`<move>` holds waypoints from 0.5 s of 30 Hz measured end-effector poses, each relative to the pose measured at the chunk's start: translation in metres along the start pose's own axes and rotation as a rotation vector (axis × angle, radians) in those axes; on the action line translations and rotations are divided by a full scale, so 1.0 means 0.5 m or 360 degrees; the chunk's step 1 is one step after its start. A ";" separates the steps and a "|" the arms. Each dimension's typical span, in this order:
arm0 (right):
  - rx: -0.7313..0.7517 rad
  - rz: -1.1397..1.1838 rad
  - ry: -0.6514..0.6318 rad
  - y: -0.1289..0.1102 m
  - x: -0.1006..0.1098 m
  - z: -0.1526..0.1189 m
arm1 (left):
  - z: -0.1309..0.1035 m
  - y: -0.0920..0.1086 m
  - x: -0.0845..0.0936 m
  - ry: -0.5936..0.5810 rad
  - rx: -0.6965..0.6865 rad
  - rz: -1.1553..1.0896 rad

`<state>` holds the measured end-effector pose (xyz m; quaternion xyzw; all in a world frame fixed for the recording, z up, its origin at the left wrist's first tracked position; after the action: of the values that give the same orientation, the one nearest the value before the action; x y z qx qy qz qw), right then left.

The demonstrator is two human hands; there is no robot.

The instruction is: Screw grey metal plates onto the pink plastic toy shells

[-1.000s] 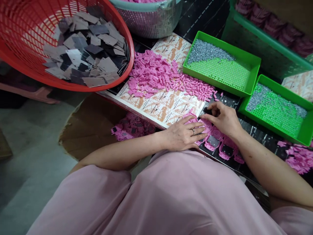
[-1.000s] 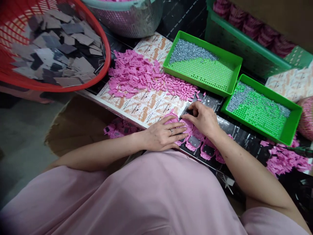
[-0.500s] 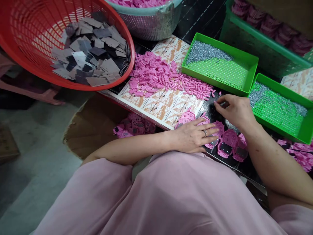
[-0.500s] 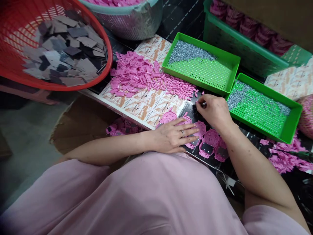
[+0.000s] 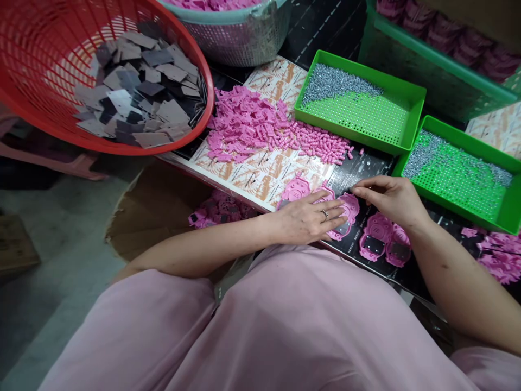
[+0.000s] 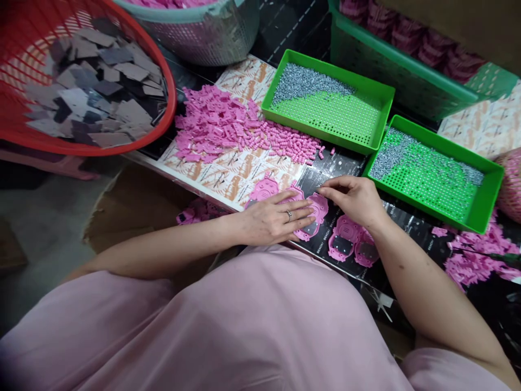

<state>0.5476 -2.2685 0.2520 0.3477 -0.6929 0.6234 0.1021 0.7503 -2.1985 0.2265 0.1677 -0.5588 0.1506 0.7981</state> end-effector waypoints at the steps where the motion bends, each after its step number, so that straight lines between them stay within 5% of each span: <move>1: 0.0066 -0.0060 -0.0004 0.000 -0.006 0.007 | 0.000 0.000 0.000 -0.0021 0.0001 -0.0006; 9: 0.0229 -0.0413 -0.0055 0.005 -0.034 0.024 | 0.002 0.000 0.000 -0.0047 0.0004 -0.0045; 15: 0.0362 -0.0749 0.0008 -0.023 -0.006 0.035 | 0.002 0.002 -0.003 0.0026 0.0026 -0.0041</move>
<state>0.5617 -2.2838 0.2557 0.5070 -0.5181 0.6573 0.2063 0.7487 -2.1983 0.2257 0.1803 -0.5488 0.1461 0.8031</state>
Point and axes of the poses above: each hand's wrist, its own z-axis towards the middle knuckle, its own x-axis out of the back of the hand, y = z × x, the point moved 2 cm from there along z, towards the middle knuckle, and after that the axes turned 1 degree about z, right-handed, at the moved point
